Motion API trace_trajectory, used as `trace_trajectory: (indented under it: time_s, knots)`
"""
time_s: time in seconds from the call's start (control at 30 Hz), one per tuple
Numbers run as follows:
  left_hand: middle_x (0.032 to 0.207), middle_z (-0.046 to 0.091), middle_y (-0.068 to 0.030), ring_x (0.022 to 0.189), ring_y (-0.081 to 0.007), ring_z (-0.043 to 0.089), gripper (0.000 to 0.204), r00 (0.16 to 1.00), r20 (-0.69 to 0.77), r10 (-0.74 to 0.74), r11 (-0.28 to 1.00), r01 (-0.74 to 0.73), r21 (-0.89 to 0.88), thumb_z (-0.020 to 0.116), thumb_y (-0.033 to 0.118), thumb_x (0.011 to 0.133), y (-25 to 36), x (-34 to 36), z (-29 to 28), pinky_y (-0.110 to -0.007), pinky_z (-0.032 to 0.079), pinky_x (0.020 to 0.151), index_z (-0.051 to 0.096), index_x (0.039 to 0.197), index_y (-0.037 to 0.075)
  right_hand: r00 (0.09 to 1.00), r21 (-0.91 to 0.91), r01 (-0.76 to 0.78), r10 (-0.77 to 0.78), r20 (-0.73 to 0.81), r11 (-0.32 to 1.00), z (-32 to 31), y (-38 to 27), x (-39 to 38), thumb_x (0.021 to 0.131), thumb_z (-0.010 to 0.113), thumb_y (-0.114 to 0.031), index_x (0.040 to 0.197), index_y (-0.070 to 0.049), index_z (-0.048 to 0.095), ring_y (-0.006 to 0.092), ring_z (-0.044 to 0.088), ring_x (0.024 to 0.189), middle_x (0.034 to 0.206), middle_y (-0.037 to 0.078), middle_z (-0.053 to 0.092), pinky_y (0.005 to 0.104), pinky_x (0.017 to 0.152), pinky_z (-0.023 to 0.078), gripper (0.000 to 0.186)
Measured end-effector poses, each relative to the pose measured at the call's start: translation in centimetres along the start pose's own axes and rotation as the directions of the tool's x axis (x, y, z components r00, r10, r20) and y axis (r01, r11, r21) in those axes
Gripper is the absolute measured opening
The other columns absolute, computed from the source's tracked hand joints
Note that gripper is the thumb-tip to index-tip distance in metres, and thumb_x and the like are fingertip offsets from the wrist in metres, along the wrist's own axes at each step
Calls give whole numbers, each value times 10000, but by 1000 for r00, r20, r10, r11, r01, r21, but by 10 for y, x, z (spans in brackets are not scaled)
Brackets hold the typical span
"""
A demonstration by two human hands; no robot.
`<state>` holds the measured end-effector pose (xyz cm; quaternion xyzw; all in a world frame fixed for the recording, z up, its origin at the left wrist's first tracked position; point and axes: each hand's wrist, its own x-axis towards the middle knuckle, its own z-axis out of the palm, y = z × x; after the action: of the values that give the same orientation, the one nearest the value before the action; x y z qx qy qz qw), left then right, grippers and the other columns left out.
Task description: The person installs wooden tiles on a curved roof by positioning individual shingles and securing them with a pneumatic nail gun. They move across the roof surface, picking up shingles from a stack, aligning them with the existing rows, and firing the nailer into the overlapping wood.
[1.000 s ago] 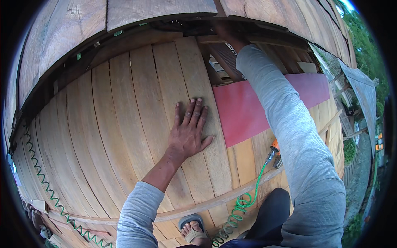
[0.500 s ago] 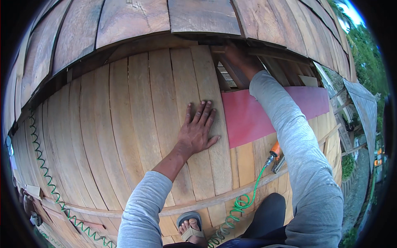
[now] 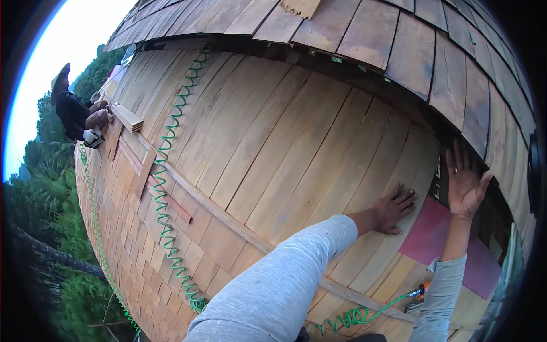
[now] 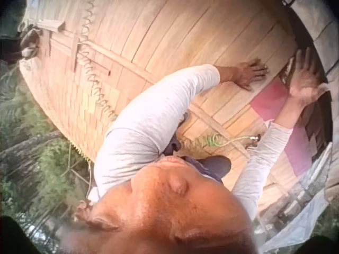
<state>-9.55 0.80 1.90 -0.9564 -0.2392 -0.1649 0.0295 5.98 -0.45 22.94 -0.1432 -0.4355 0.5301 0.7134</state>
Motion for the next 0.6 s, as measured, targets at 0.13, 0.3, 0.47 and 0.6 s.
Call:
trace_trajectory:
  time_s: [0.13,0.3,0.47,0.6]
  knots:
    - [1764,159,-186,1651,-302,95,1022,997,-77,31,999,-33,-23,608,702,894,8,17,17,-634,-25,1313,326,1643,66,998,193,-47,40,41,980,-10,-12,7,779,884,-538,1657,35,144,382,85,1636,1760,208,120,570,1345,104,1284]
    - [1771,144,-177,1657,-287,35,1020,991,-133,-1,1000,3,11,581,719,902,12,16,27,-654,-84,1296,322,1649,75,999,270,-33,38,-13,962,-48,-47,24,797,904,-373,1622,85,204,370,195,1604,1712,247,229,497,1352,163,1175]
    - [1771,140,-176,1657,-290,29,1027,992,-125,-15,1000,14,-6,564,735,908,8,15,35,-651,-85,1297,310,1655,78,970,-27,51,-56,-239,998,-77,-73,57,1001,719,-220,1588,2,395,275,395,1511,1664,182,384,402,1311,288,706]
    - [1764,166,-183,1654,-297,60,1020,986,-167,6,1000,-9,-11,565,738,909,3,16,32,-648,-72,1301,324,1649,78,975,-99,76,-94,-200,992,-86,-75,63,1031,681,-208,1577,-7,426,246,438,1477,1658,161,404,373,1285,324,636]
